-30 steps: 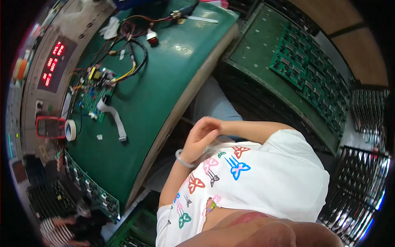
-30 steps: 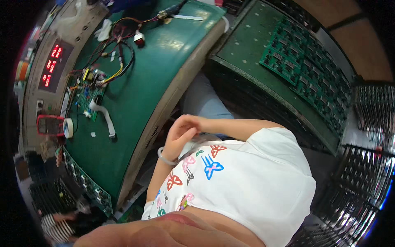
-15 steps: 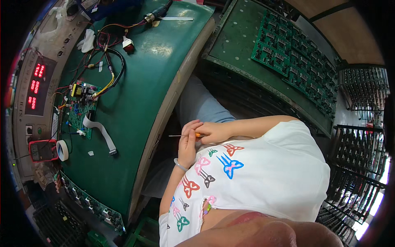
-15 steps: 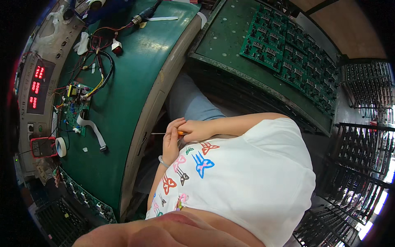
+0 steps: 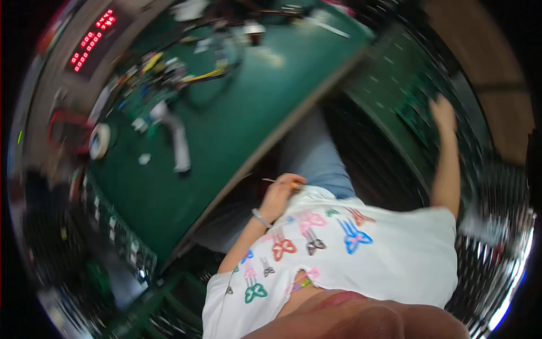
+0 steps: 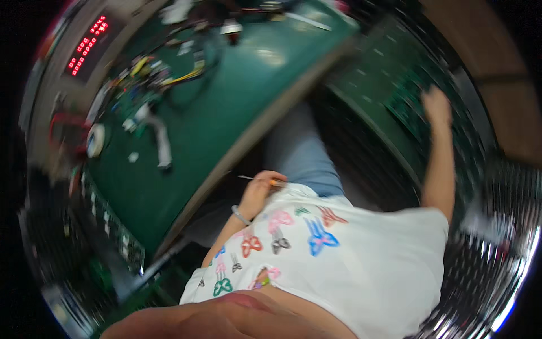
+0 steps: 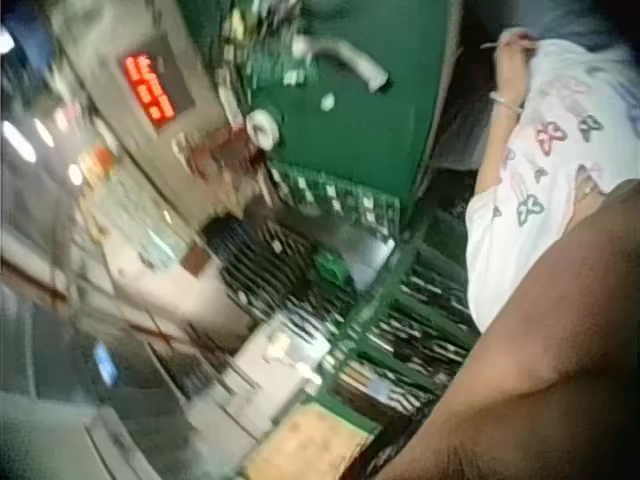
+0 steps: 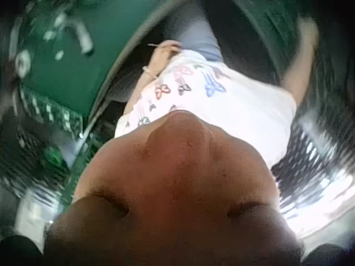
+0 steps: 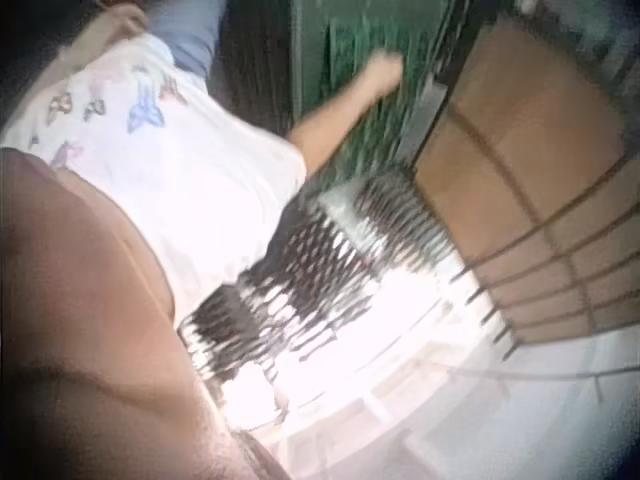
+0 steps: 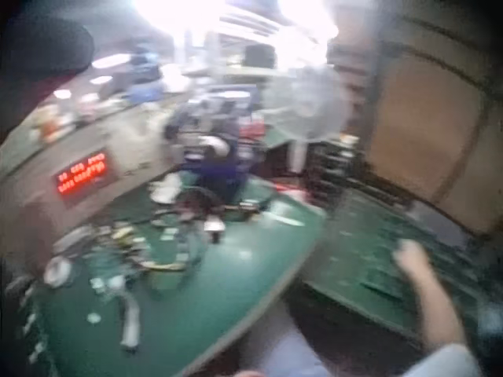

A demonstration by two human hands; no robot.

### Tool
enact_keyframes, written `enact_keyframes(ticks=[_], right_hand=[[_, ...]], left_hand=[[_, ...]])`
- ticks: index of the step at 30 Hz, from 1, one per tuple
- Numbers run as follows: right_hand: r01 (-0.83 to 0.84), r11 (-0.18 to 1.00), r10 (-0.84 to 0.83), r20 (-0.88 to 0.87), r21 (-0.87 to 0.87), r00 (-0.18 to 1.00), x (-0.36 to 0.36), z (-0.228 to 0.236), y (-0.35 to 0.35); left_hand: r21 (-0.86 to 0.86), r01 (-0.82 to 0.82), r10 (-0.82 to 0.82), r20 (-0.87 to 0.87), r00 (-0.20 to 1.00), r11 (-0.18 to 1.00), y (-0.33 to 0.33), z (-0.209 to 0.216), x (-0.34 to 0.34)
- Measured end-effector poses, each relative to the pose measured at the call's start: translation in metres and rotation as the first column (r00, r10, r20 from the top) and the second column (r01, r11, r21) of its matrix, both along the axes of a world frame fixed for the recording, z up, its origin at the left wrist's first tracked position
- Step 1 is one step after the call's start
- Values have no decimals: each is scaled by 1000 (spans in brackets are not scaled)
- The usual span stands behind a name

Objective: Testing and adjusting components on printed circuit boards using testing equipment and a screwdriver.

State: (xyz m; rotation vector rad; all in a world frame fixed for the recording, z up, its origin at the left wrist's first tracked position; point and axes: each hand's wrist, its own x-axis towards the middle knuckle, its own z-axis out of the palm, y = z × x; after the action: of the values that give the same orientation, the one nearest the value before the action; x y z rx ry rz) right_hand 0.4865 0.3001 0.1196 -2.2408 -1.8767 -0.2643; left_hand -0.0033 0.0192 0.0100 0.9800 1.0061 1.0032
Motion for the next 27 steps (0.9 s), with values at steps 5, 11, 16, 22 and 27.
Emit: enact_keyframes(ticks=[5,11,16,22,27], right_hand=[[223,925,-190,134,-308,973,152,-68,12],[351,846,-384,-4,-402,923,118,-84,19],[527,784,-593,-141,-329,793,95,-68,16],[299,946,-256,274,-126,927,103,-38,12],[61,994,-82,241,91,967,-16,64,0]], left_hand=[[-40,75,-75,7,997,996,5,5,-1],[-22,-10,11,54,998,1000,-4,3,-5],[-12,-15,16,83,996,1000,-2,4,-6],[-7,-16,16,96,995,1000,-3,4,-8],[24,-65,62,102,993,998,-13,11,-21]])
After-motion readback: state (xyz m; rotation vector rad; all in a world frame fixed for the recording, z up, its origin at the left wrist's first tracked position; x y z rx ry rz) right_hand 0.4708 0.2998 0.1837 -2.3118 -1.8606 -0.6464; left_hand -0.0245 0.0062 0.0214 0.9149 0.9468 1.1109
